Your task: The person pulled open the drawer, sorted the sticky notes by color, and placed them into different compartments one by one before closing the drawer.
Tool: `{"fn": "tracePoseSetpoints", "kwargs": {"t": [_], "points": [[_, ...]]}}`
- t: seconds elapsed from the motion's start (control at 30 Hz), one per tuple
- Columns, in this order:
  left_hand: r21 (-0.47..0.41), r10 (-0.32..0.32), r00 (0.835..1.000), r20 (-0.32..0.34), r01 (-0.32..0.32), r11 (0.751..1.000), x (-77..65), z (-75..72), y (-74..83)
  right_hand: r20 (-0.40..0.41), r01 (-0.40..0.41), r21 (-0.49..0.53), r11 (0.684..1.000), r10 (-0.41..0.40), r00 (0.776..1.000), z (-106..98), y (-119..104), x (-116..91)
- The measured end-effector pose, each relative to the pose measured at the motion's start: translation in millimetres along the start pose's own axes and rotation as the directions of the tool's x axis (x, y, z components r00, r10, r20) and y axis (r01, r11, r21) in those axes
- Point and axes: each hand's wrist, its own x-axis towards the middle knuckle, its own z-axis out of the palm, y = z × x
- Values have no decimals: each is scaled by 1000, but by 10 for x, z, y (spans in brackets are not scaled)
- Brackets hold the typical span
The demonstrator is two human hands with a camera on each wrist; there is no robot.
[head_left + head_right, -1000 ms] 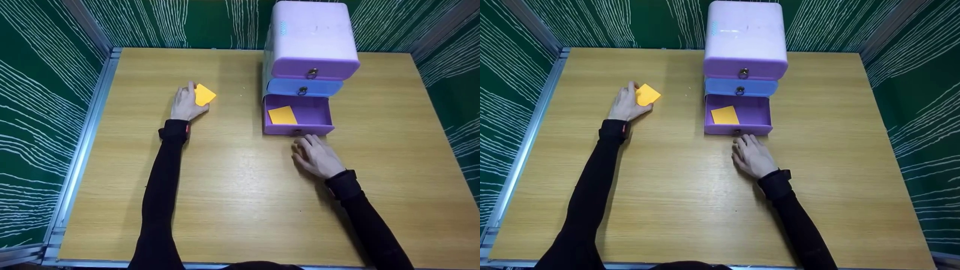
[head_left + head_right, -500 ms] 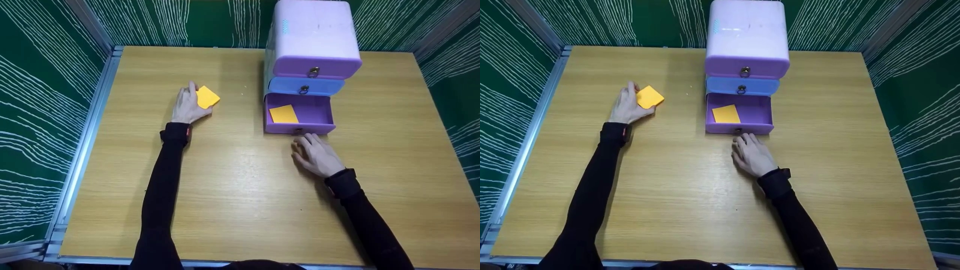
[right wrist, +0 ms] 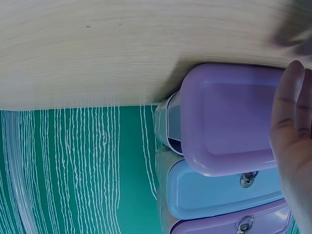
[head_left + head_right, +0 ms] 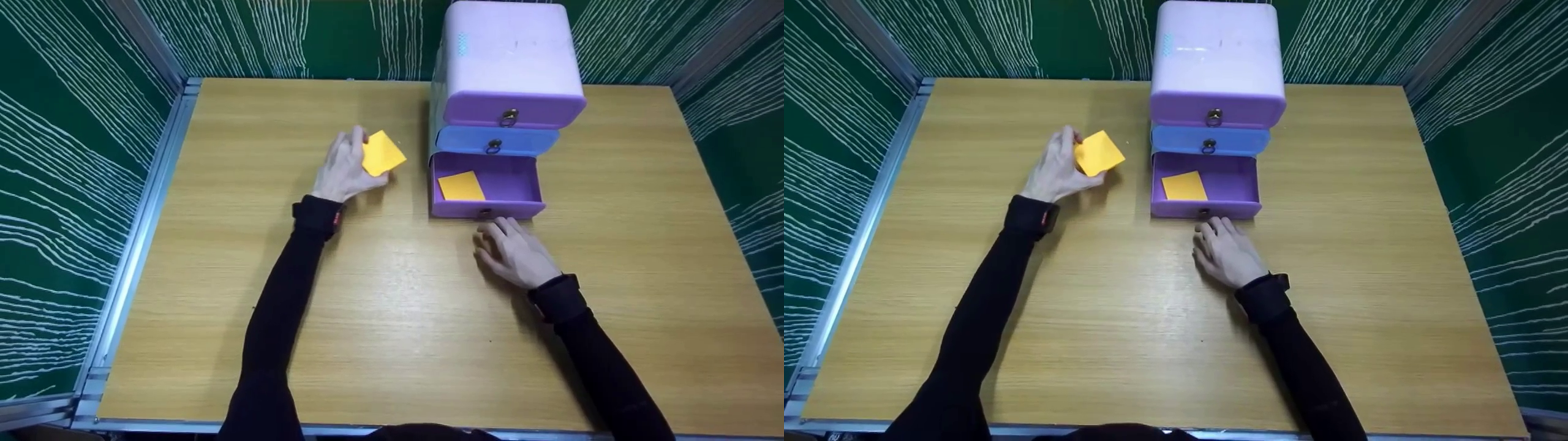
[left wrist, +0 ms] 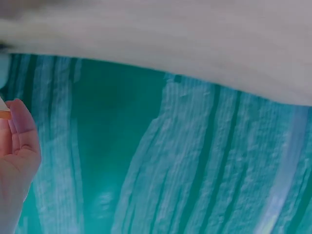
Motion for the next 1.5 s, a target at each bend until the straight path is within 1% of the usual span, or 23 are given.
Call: {"fn": "tracePoseSetpoints", "kwargs": {"t": [0.1,0.17,0.27,0.33,0.43,0.57,0.67,0.83,0.97,1.07,1.2,1.4,1.5], "points": [[-11,71,997,7,-71,997,41,39,198,-13,3,-7,1000,-3,1000,-2,-1,-10],[-29,108,994,30,-107,994,71,67,344,-22,-2,-13,1000,1,1000,-7,3,-19],[-70,167,983,77,-162,984,126,122,554,-29,-9,-10,1000,9,1000,-19,9,-32],[-81,203,974,103,-196,977,165,172,670,-30,-14,-7,1000,14,999,-25,8,-40],[-84,245,960,136,-236,968,205,239,807,-25,-11,-4,1000,11,1000,-33,5,-46],[-96,277,947,161,-265,960,226,338,925,-24,-13,-12,1000,12,1000,-33,8,-54],[-118,283,943,174,-266,957,244,418,986,-18,-25,-14,1000,24,1000,-30,11,-59],[-131,272,941,203,-250,959,298,518,1074,2,-30,-5,1000,30,1000,-17,20,-58],[-131,270,936,224,-246,960,350,577,1135,-15,-19,-9,1000,19,1000,-8,33,-59],[-132,262,936,236,-236,963,387,612,1167,-19,-17,-13,1000,17,1000,1,41,-62],[-139,243,932,269,-212,967,432,638,1201,-10,-22,-12,1000,22,1000,4,45,-65],[-122,220,912,345,-189,974,490,622,1243,8,-34,-10,999,34,999,-4,44,-46],[-117,202,906,372,-170,978,510,615,1254,10,-41,-13,999,42,999,-11,42,-43]]}}
